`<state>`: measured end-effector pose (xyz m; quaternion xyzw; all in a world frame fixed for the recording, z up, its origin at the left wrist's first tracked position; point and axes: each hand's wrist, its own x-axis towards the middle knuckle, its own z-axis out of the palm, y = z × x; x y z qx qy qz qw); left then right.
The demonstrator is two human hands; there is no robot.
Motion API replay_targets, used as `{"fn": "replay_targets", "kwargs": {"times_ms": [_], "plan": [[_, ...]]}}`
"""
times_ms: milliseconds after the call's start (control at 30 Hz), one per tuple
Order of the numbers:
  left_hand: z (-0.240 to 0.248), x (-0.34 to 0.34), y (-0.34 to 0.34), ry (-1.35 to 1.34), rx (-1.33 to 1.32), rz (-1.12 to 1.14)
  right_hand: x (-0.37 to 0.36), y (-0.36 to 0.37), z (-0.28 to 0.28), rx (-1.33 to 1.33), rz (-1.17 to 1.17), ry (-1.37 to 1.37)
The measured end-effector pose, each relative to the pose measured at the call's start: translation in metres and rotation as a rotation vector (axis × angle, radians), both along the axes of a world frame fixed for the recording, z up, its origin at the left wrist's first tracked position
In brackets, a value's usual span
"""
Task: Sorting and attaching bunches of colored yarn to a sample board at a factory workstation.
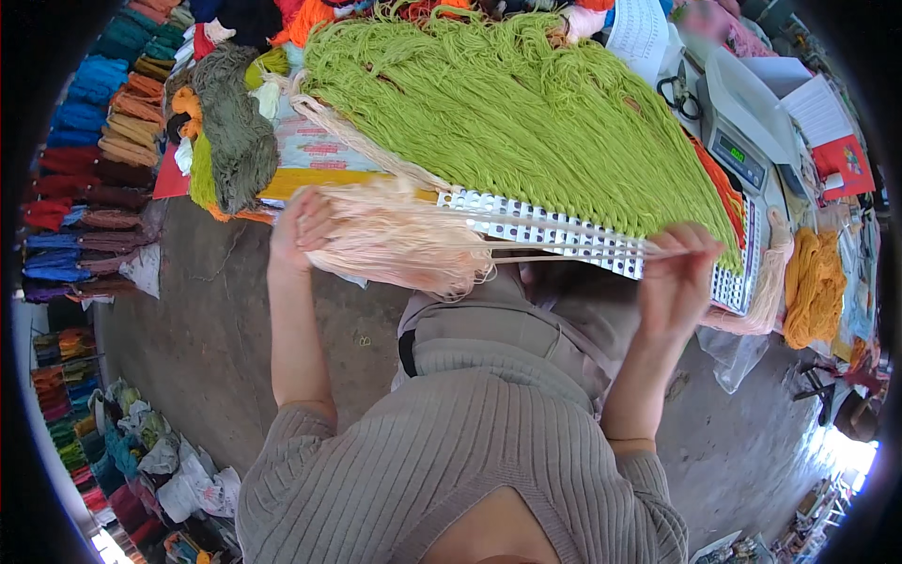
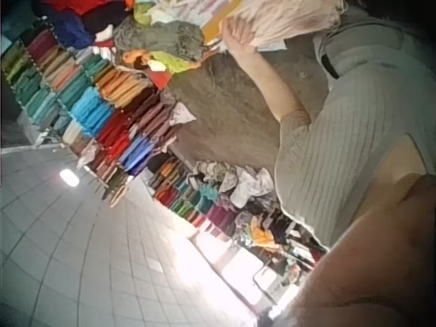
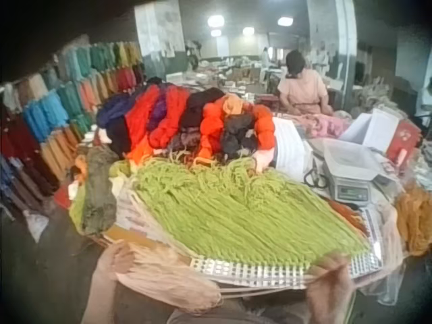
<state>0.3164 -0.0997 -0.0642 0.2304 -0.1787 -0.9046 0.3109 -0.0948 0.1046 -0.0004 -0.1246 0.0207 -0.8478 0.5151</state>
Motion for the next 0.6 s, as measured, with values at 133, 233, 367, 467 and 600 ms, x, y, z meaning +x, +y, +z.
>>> {"fn": "replay_targets", "kwargs": {"times_ms": [133,233,367,467,600], "plan": [[-0.014,0.088,-0.017,-0.024,0.008,0.215,-0.067,0.061,-0.002,0.140,-0.181,0.044],[-0.017,0.149,-0.031,-0.039,0.009,0.458,-0.129,0.119,0.001,0.320,-0.494,0.213],[0.019,0.129,-0.018,0.221,-0.189,0.459,-0.160,0.184,0.016,0.285,-0.521,0.366],[0.039,0.040,0.007,0.196,-0.231,0.448,-0.095,0.141,0.003,0.596,-0.534,0.846],[0.013,-0.039,0.017,-0.095,-0.147,0.179,0.010,0.038,-0.024,0.829,-0.212,1.452]]}}
